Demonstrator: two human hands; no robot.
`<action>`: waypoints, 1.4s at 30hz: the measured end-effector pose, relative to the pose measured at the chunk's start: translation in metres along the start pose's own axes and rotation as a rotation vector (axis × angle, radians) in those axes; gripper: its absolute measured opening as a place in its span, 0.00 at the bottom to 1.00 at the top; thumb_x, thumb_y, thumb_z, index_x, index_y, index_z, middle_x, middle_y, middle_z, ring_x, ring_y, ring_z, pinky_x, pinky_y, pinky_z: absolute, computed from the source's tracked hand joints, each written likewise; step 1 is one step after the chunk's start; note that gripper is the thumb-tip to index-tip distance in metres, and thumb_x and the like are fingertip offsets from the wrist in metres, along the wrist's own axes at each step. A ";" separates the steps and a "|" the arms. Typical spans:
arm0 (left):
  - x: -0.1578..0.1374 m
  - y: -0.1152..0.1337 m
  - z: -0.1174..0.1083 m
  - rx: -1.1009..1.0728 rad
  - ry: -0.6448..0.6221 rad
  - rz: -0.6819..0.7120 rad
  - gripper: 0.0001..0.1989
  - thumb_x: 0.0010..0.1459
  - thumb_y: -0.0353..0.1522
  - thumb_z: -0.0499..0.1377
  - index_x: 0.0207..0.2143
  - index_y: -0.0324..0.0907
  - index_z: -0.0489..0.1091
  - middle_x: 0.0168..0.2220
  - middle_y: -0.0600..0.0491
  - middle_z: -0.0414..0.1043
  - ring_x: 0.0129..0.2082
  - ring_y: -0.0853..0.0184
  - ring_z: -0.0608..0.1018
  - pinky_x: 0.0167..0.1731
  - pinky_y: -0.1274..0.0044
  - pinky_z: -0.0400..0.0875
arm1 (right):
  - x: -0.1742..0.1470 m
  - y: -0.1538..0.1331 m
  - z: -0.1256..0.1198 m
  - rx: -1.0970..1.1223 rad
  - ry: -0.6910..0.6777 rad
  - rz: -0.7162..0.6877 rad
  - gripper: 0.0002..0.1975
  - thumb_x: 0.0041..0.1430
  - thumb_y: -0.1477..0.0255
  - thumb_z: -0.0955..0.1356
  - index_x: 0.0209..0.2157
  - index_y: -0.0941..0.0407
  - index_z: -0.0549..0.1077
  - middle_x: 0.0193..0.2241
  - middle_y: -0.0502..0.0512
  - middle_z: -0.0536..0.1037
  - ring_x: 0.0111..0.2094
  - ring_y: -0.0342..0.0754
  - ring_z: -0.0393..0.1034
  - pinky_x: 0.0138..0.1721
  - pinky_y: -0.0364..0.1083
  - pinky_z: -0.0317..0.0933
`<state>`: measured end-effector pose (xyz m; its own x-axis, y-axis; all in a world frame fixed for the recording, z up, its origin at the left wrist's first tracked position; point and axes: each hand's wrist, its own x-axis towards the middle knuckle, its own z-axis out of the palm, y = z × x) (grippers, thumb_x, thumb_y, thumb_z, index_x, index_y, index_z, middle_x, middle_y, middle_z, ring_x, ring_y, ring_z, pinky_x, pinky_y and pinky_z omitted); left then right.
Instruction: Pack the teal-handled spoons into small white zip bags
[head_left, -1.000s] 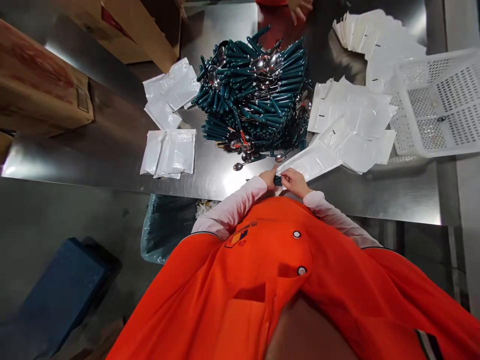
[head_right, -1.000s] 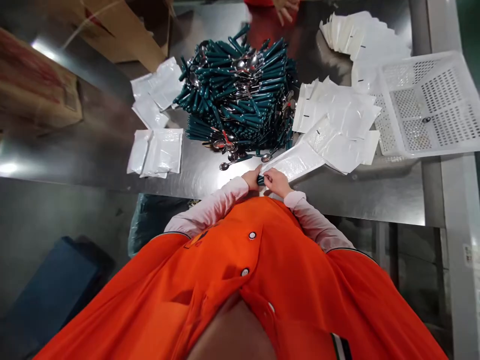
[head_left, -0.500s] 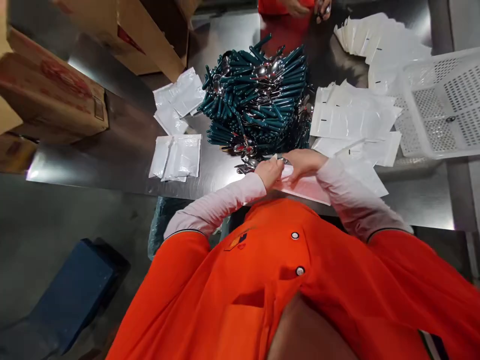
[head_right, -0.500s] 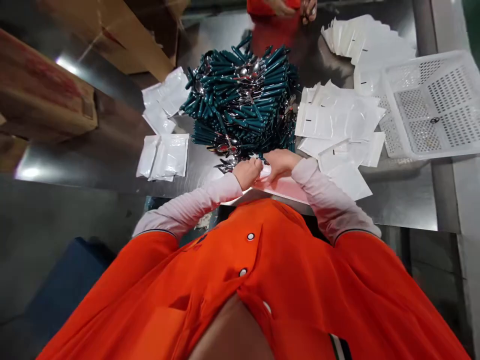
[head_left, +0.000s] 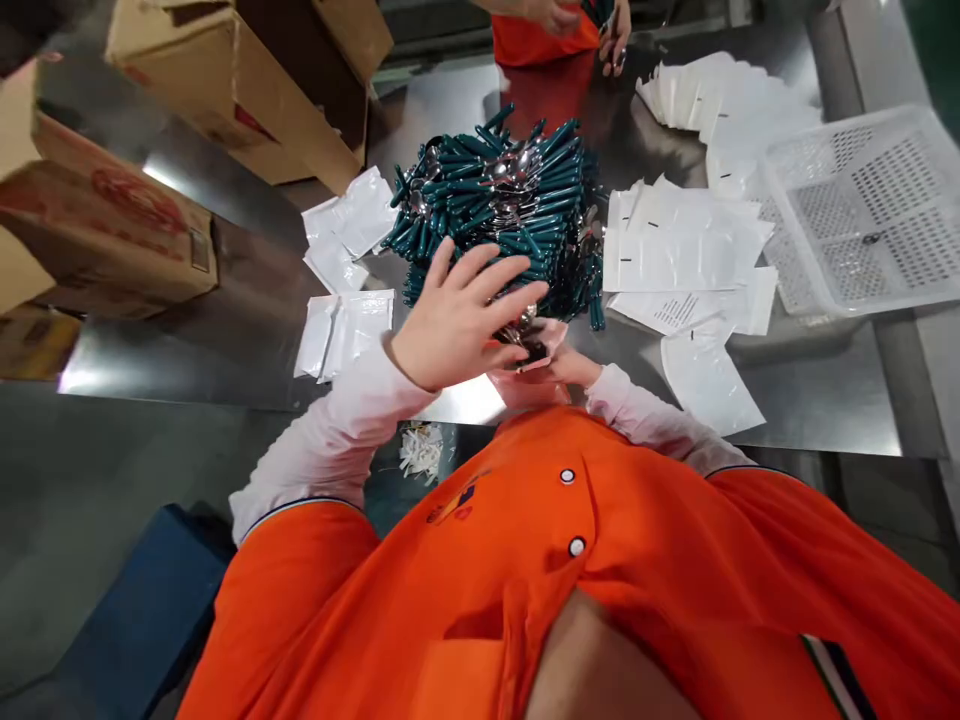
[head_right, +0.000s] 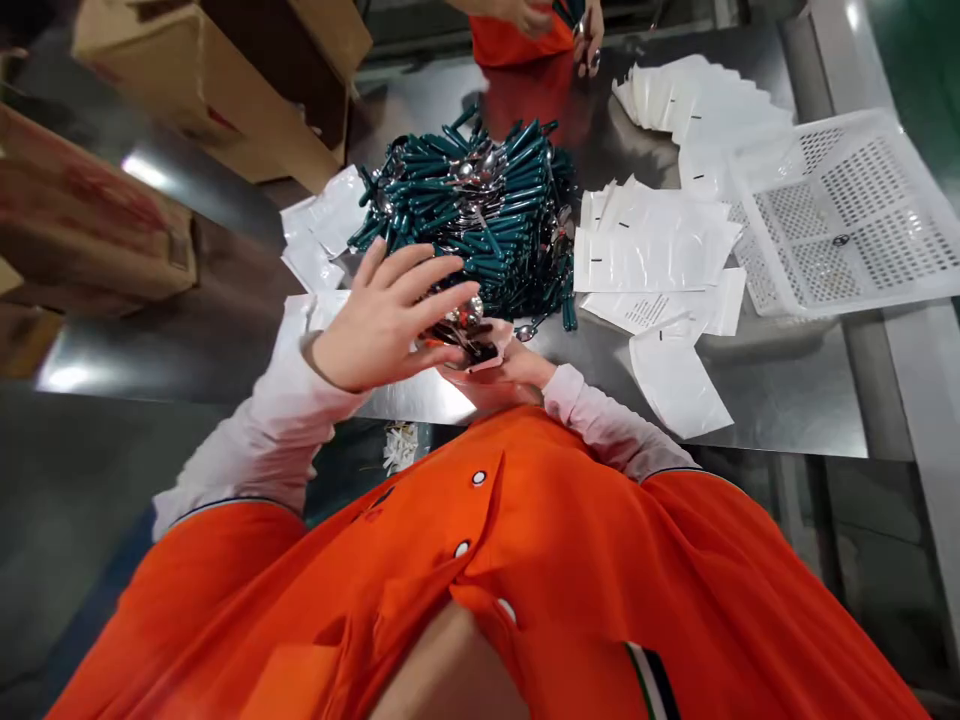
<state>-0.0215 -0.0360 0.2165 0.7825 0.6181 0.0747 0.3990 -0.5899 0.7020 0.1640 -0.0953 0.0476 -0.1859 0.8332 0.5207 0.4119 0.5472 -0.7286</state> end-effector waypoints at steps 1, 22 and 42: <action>-0.001 -0.008 -0.005 -0.080 0.032 -0.062 0.28 0.60 0.43 0.66 0.59 0.40 0.72 0.60 0.47 0.66 0.73 0.42 0.55 0.68 0.46 0.45 | -0.002 0.000 0.001 0.078 -0.052 0.037 0.16 0.63 0.74 0.69 0.47 0.73 0.77 0.24 0.43 0.76 0.33 0.43 0.75 0.58 0.63 0.69; -0.018 -0.069 0.134 -0.205 -0.437 -0.366 0.30 0.55 0.37 0.59 0.59 0.37 0.73 0.54 0.45 0.79 0.51 0.51 0.82 0.54 0.61 0.78 | -0.244 0.074 -0.051 -0.688 -0.384 0.660 0.25 0.73 0.64 0.57 0.66 0.52 0.69 0.71 0.57 0.61 0.74 0.59 0.45 0.73 0.66 0.36; -0.017 -0.082 0.130 -0.242 0.010 -0.497 0.26 0.49 0.42 0.70 0.47 0.37 0.75 0.44 0.45 0.80 0.44 0.57 0.80 0.48 0.69 0.75 | -0.082 0.034 -0.012 0.309 -0.085 0.557 0.55 0.35 0.52 0.82 0.63 0.60 0.69 0.57 0.65 0.75 0.56 0.62 0.71 0.58 0.57 0.67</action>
<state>-0.0049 -0.0659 0.0657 0.5228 0.7974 -0.3012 0.5970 -0.0903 0.7972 0.2038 -0.1459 -0.0149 -0.0934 0.9956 -0.0002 0.1936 0.0180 -0.9809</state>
